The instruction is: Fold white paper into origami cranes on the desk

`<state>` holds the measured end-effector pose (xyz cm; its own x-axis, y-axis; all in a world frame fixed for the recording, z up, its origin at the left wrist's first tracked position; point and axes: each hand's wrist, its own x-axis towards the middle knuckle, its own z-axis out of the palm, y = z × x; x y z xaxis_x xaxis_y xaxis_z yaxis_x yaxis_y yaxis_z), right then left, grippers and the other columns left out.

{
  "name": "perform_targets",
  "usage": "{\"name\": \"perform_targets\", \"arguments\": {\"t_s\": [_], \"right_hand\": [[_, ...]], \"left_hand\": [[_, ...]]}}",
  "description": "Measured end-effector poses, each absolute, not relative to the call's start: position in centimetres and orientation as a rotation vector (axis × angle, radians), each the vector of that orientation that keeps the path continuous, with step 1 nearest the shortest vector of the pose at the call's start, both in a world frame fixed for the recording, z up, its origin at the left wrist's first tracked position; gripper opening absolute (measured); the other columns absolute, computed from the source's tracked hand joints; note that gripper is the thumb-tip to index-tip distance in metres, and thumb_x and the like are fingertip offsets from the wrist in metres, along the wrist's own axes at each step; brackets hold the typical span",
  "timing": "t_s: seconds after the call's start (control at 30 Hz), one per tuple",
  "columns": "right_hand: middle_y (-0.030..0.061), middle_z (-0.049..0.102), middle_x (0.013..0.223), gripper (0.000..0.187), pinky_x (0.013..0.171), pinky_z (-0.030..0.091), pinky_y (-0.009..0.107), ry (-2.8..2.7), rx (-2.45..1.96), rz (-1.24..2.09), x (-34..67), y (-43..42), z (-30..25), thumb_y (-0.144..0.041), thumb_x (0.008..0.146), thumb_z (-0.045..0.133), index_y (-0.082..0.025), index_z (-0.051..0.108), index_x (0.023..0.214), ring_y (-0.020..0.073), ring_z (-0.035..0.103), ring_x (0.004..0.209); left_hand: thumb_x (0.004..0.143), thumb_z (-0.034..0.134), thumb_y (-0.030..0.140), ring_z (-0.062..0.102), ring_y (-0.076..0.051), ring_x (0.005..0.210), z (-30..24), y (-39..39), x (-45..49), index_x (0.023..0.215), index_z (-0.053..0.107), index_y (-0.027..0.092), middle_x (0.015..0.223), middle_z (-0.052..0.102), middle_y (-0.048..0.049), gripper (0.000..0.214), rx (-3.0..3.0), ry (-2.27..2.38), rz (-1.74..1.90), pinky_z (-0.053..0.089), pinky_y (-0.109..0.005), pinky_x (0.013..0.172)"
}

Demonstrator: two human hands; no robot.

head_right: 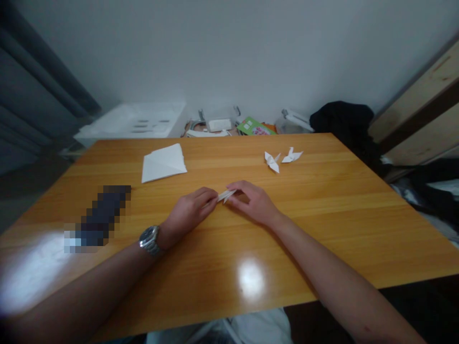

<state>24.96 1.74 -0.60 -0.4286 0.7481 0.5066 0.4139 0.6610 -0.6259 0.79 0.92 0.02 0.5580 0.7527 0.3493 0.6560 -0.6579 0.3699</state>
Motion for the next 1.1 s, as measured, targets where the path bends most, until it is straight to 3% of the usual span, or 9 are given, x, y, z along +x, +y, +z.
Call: {"name": "perform_targets", "arguments": {"t_s": [0.2,0.5,0.63,0.73,0.9,1.03,1.1], "right_hand": [[0.0114,0.064,0.125,0.019,0.104,0.052,0.043,-2.223,-0.739,0.359,25.1,1.9,-0.5,-0.024,0.096,0.063,-0.024,0.065,0.115,0.0227,0.061,0.120],[0.0147,0.058,0.127,0.012,0.094,0.056,0.038,-2.316,-0.783,0.197,25.0,2.0,-0.7,-0.018,0.097,0.060,-0.020,0.067,0.105,0.0231,0.061,0.115],[0.0138,0.056,0.127,0.017,0.081,0.057,0.032,-2.394,-0.885,-0.016,24.8,2.0,-0.9,-0.019,0.097,0.059,-0.021,0.069,0.111,0.0190,0.063,0.096],[0.0126,0.054,0.129,0.014,0.084,0.056,0.034,-2.372,-0.852,-0.239,24.9,2.0,-1.1,-0.021,0.095,0.064,-0.023,0.073,0.105,0.0212,0.060,0.101],[0.0101,0.059,0.110,0.016,0.092,0.048,0.040,-2.288,-0.807,-0.554,25.0,1.7,-0.9,-0.022,0.093,0.068,-0.027,0.075,0.106,0.0264,0.051,0.108],[0.0077,0.061,0.086,0.019,0.075,0.042,0.037,-2.462,-0.978,-0.608,24.8,1.1,0.1,-0.021,0.097,0.062,-0.024,0.074,0.112,0.0231,0.052,0.085],[0.0064,0.065,0.084,0.021,0.071,0.041,0.035,-2.563,-0.980,-0.551,24.6,0.9,0.5,-0.018,0.098,0.061,-0.019,0.071,0.116,0.0212,0.054,0.080]], "left_hand": [[0.103,0.050,0.025,0.068,-0.018,0.090,-0.2,1.0,0.8,0.101,0.065,0.017,0.100,0.070,-0.0057,0.017,2.577,1.176,0.773,0.052,-0.028,0.080],[0.103,0.051,0.027,0.067,-0.017,0.087,-0.2,1.1,0.8,0.101,0.065,0.017,0.099,0.071,-0.0057,0.017,2.566,1.199,0.798,0.050,-0.026,0.075],[0.103,0.051,0.027,0.067,-0.017,0.086,-0.4,1.0,1.0,0.101,0.065,0.018,0.097,0.070,-0.0055,0.017,2.541,1.164,0.823,0.050,-0.026,0.076],[0.102,0.054,0.027,0.066,-0.016,0.085,-0.5,0.9,1.2,0.097,0.065,0.018,0.095,0.070,-0.0050,0.015,2.493,1.175,0.853,0.049,-0.026,0.074],[0.098,0.059,0.026,0.066,-0.015,0.080,-0.3,0.8,1.5,0.093,0.065,0.018,0.091,0.070,-0.0037,0.011,2.390,1.225,0.938,0.049,-0.025,0.072],[0.096,0.060,0.024,0.064,-0.015,0.077,-0.3,0.7,1.8,0.088,0.064,0.018,0.087,0.069,-0.0033,0.011,2.372,1.251,0.963,0.047,-0.025,0.069],[0.096,0.060,0.023,0.063,-0.015,0.076,-0.3,0.8,1.8,0.086,0.064,0.018,0.085,0.068,-0.0030,0.012,2.367,1.268,0.966,0.047,-0.025,0.068]]}}
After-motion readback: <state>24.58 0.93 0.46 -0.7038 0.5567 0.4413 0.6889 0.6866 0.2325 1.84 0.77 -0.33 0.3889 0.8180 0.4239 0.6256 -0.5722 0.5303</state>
